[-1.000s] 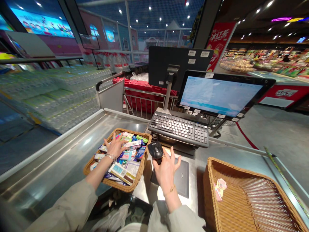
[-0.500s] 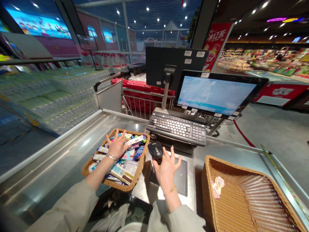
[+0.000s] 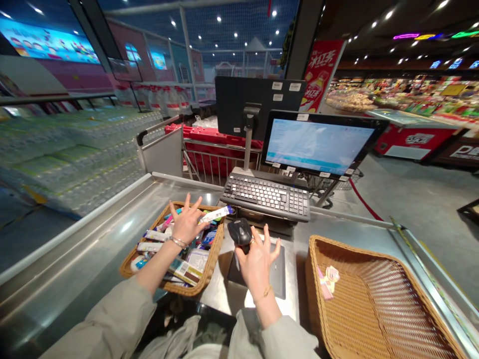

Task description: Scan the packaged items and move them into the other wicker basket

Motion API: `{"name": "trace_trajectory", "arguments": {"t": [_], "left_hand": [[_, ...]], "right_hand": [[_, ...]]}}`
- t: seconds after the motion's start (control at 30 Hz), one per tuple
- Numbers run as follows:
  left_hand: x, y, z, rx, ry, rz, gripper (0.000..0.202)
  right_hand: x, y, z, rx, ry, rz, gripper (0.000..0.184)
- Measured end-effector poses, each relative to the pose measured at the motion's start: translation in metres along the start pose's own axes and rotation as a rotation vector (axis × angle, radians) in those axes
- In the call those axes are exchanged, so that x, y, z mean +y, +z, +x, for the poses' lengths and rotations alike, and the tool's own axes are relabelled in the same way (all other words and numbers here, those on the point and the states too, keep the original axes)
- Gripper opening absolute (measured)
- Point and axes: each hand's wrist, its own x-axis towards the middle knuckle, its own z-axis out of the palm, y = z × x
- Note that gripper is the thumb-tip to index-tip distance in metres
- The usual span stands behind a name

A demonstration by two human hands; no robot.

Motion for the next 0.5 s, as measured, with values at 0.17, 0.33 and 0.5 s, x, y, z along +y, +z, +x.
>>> {"name": "trace_trajectory", "arguments": {"t": [0.17,0.33,0.5], "left_hand": [[0.01,0.002,0.005,0.003,0.047,-0.021,0.01],[0.019,0.004,0.009,0.026,0.086,-0.052,0.01],[0.028,0.007,0.012,0.052,0.126,-0.066,0.008]], "right_hand": [[0.003,-0.006,0.0,0.013,0.011,-0.008,0.028],[0.007,-0.011,0.0,0.02,0.024,-0.023,0.03],[0.013,-0.013,-0.002,0.045,0.019,-0.027,0.031]]}}
